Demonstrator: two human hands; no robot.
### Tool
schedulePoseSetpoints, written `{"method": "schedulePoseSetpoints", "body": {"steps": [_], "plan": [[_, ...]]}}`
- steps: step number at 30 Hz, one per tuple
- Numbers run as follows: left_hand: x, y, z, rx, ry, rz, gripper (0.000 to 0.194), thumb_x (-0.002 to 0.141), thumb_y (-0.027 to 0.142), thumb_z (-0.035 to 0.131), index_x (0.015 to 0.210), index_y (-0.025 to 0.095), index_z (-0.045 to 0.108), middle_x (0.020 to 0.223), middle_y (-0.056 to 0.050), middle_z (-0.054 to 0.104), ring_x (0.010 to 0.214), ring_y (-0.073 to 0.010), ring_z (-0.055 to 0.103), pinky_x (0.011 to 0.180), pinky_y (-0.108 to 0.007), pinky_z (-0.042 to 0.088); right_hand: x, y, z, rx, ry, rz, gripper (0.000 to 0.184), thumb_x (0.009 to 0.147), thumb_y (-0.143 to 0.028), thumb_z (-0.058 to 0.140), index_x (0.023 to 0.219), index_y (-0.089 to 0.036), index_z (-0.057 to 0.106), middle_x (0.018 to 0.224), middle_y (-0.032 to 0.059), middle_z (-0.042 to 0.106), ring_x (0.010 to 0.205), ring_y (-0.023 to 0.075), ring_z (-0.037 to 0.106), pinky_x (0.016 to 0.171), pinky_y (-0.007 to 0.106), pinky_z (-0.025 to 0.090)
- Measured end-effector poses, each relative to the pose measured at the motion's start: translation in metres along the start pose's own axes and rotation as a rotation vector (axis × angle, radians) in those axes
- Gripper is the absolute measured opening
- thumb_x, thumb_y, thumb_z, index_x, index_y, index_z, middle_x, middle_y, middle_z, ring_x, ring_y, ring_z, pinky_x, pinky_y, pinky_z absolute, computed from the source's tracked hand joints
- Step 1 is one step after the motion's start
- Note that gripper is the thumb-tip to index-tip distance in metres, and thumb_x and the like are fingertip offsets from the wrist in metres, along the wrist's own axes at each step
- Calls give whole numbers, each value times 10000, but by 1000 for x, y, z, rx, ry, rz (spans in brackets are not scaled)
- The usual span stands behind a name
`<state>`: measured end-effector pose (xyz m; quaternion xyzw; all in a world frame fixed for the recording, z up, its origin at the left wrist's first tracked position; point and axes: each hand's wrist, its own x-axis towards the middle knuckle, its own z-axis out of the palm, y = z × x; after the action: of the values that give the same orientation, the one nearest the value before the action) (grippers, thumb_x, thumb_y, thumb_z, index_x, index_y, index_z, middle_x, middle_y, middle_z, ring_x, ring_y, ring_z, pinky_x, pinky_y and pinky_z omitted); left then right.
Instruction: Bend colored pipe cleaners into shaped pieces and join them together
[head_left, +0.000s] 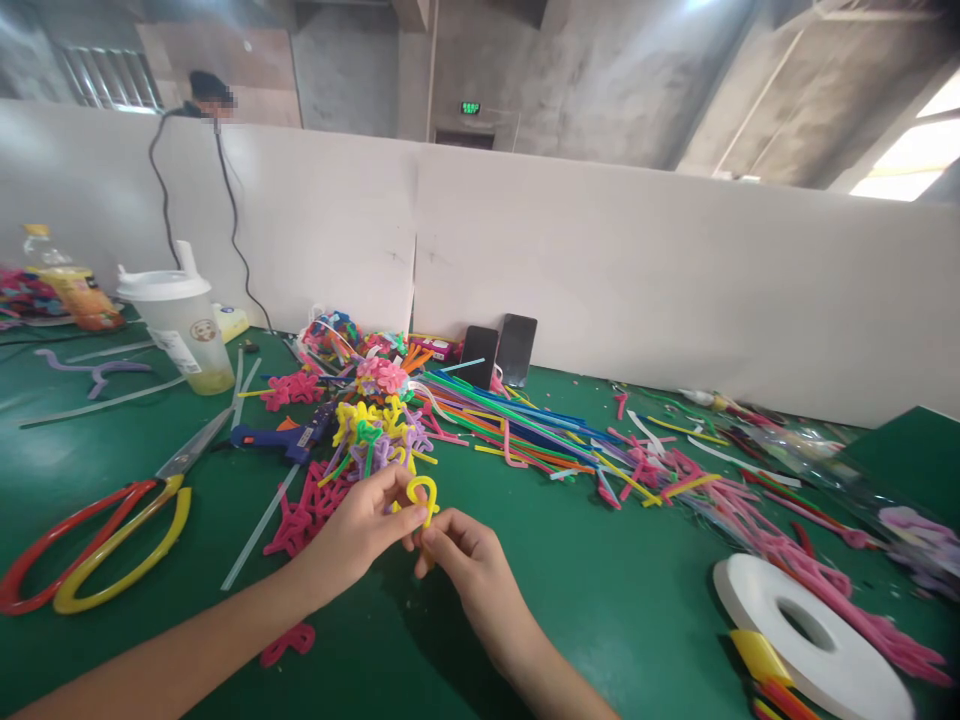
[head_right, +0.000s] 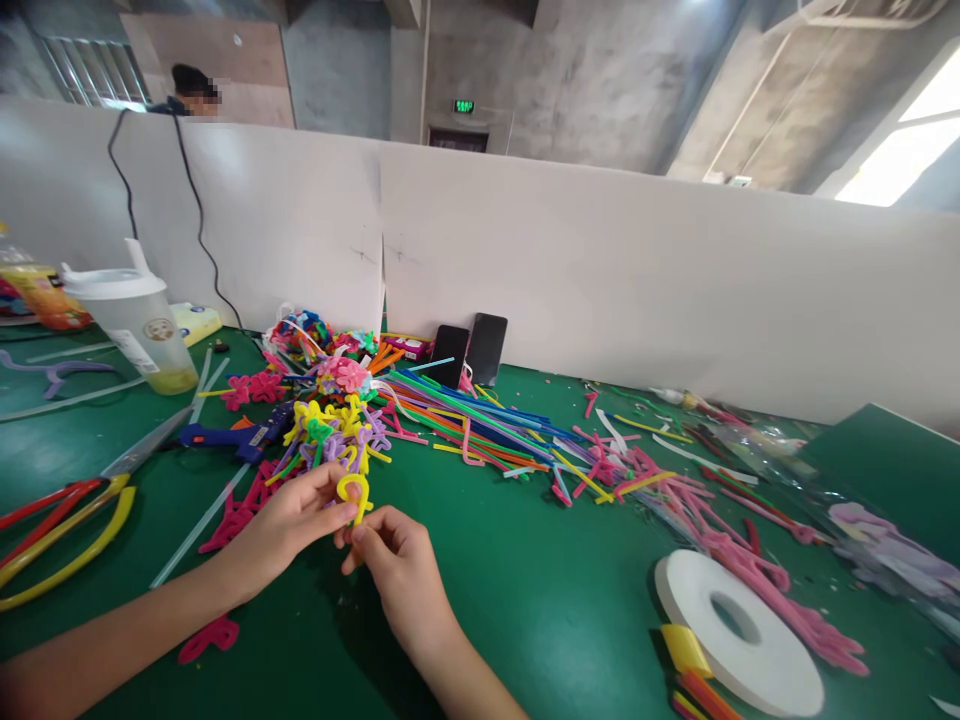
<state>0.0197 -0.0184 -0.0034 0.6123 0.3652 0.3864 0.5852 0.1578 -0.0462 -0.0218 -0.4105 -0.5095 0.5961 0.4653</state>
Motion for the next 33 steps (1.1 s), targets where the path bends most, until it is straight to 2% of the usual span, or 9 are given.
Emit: {"method": "schedulePoseSetpoints", "body": {"steps": [10,14,16,19,24,28,33], "plan": [[-3,-4,3,25,60,2,50,754,192,480,738,168,440,696,38,436,619,-89,459,564,-205,400,-2,4,1,-73,-11,10,206,779,-290,492,629,-151,517,533,-11,566,556,100,467,596,224,345],[-2,-3,3,-28,87,-34,91,736,186,488,692,171,409,652,50,420,575,-83,454,533,-204,394,0,2,-1,-55,-63,10,241,791,-315,475,629,-148,539,578,-3,568,601,112,487,620,231,347],[-2,-2,3,-42,95,-44,96,729,182,495,682,170,412,636,53,421,560,-79,447,521,-199,386,1,2,-3,27,-63,10,268,804,-333,456,634,-148,551,626,2,561,648,116,494,652,234,349],[-2,-2,2,-50,74,-30,77,725,169,507,690,162,439,640,51,435,568,-70,446,533,-189,379,1,3,-5,274,-57,56,230,789,-334,489,676,-147,559,668,4,548,672,111,492,679,235,355],[-5,-4,4,-112,9,-22,112,734,196,519,696,171,416,630,49,474,533,-82,510,528,-220,420,1,7,-7,617,-241,288,219,731,-350,568,723,-132,573,668,13,555,639,100,505,687,250,379],[-7,-6,6,-169,-70,-5,120,745,201,516,712,175,403,572,42,515,507,-103,532,493,-233,434,0,11,-7,706,-296,358,204,713,-331,597,725,-128,582,656,0,549,619,82,495,709,258,393],[-8,-3,7,-208,-128,-31,114,773,185,482,737,177,374,556,28,560,481,-100,533,462,-222,431,-2,15,-5,756,-315,367,218,716,-343,594,725,-126,577,619,-17,523,610,74,493,728,269,398]]}}
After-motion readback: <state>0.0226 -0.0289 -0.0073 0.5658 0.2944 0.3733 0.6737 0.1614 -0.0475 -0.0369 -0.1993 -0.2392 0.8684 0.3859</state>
